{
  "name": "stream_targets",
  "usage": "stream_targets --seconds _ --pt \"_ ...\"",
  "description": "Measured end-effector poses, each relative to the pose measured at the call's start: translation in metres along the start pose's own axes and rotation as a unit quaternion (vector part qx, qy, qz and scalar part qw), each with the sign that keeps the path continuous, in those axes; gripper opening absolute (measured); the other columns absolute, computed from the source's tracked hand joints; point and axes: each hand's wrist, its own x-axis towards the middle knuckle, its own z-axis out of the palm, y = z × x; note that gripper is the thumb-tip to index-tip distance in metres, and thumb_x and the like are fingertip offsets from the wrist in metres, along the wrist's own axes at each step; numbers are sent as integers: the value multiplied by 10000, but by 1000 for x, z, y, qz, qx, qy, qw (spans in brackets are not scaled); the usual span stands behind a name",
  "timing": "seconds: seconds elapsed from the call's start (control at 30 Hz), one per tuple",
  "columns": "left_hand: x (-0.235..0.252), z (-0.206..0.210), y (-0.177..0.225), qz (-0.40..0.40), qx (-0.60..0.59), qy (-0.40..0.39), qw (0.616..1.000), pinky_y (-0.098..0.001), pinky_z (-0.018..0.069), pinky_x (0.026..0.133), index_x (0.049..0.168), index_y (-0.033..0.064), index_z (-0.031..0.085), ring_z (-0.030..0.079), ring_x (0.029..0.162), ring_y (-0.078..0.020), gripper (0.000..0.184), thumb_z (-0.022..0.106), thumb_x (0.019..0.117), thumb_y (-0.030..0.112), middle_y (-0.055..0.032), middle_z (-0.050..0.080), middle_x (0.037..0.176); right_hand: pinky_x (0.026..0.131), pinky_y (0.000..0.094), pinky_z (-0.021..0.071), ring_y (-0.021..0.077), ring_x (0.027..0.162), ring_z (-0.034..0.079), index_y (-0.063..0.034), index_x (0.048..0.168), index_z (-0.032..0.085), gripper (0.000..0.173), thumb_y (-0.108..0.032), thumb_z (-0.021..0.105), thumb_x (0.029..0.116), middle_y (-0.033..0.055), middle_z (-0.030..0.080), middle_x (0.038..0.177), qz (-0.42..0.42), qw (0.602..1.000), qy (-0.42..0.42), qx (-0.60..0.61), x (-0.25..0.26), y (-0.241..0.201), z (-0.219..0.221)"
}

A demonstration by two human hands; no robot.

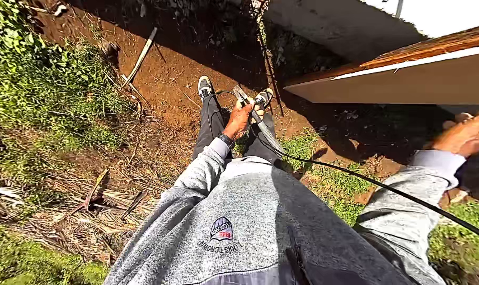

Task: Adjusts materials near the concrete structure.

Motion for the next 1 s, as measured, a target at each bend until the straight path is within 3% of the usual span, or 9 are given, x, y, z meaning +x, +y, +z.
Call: stream_targets --seconds 0.1,0.2,0.3,0.37,0.43,0.53,0.67,0.8,1.0 --pt "-3 -26 12 -18 0 10 1000 -420 621 775 1411 36 404 727 877 -284 362 476 1092 194 -181 696 1024 992 491 562 268 1139 685 -71 1468 484 490 -380 460 1088 176 632 1343 -37 922 -378 -70 -137 6 99" --pt "-3 -50 26 -20 24 16 999 -418 620 792 1409 20 415 733 885 -287 382 498 1086 205 -191 712 1027 920 474 589 215 1022 710 -160 1506 463 610 -377 681 979 103 708 1199 -11 796 -595 -115 -240 19 193" --pt "-8 -89 50 11 116 -12 993 -418 610 865 1377 -18 474 732 948 -253 378 491 1089 227 -174 721 1076 733 474 601 248 768 695 -50 1371 542 459 -293 659 1000 151 697 944 10 803 -578 -145 -304 7 243" --pt "-19 -126 75 53 273 -60 959 -412 539 1027 1443 32 518 661 1159 -191 443 492 1084 291 -124 668 1294 842 549 569 308 909 691 -36 1309 595 424 -307 658 989 190 697 1019 -5 835 -516 -192 -327 -7 258" --pt "-55 -161 111 90 477 -88 870 -461 454 1140 1533 121 460 560 1341 -209 523 473 1082 385 -102 569 1474 892 594 544 351 993 684 -26 1299 613 444 -333 655 981 218 696 1073 -13 848 -474 -238 -338 -19 261" --pt "-113 -212 143 96 714 -32 693 -636 458 1006 1444 148 562 540 1286 -401 580 565 1002 523 -188 579 1394 922 656 522 420 1069 678 -36 1319 601 474 -379 618 993 247 697 1128 -54 833 -434 -339 -343 -28 257" --pt "-141 -262 156 -32 781 -4 624 -651 500 922 1323 96 624 540 1270 -442 592 689 910 515 -223 572 1359 1025 619 492 414 1209 622 2 1353 578 507 -360 637 1003 263 641 1272 -86 800 -458 -377 -356 -45 248" --pt "-132 -282 161 -42 769 -51 635 -623 488 947 1192 116 703 594 1206 -393 357 601 981 385 -175 647 1263 1048 592 483 403 1219 632 -17 1355 599 439 -309 570 1029 249 661 1278 -75 756 -488 -429 -377 -77 257" --pt "-139 -304 167 -16 620 -148 770 -523 513 966 1068 59 702 666 1036 -287 324 573 1022 354 -138 698 1028 946 621 519 410 1080 669 -15 1314 596 427 -307 597 1002 248 684 1141 -67 710 -580 -394 -355 -73 277"
